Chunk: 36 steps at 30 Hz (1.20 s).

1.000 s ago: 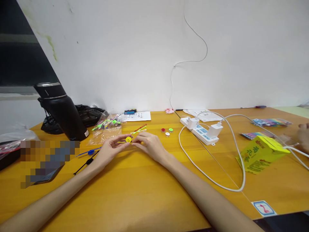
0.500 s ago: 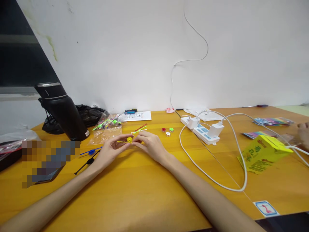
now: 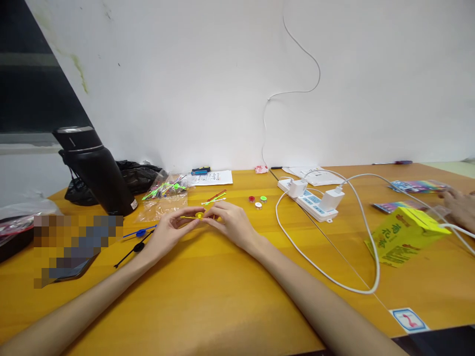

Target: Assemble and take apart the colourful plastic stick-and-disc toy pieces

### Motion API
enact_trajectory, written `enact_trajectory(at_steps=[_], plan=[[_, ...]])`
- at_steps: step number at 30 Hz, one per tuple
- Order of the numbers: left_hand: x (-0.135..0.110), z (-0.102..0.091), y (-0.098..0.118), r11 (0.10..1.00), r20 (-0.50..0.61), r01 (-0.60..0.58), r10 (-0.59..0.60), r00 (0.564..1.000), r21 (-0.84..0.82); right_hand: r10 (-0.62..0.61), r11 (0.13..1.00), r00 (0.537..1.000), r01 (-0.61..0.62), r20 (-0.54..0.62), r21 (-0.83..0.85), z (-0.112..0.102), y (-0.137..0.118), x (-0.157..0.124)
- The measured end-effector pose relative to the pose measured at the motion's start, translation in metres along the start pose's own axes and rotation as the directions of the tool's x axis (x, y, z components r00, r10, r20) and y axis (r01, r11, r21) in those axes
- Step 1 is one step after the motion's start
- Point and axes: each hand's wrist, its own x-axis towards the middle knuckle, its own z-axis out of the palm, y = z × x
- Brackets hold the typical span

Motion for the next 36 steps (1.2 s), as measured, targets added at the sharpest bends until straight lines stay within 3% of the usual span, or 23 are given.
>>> enact_trajectory(at_steps=[11,26,31,36], plan=[[-0.001,0.0,0.004,0.999,-0.038,-0.033,0.034,0.999,0.021,0.102,0.995,0.994,-0.103,0.041,0.014,-0.001,-0.008,0.001],[0.001,-0.005,0.004,0.996,-0.086,-0.031,0.038,0.996,0.085,0.141,0.99,0.982,-0.143,0.124,0.004,0.003,-0.005,-0.001],[0.003,-0.005,0.002,1.0,-0.136,-0.005,0.008,0.991,0.025,0.168,0.986,0.976,-0.167,0.136,-0.021,0.0,-0.006,0.0],[0.006,-0.005,-0.004,0.988,-0.185,0.036,-0.064,0.981,-0.148,0.166,0.986,0.967,-0.168,0.192,-0.008,-0.002,-0.011,0.0]])
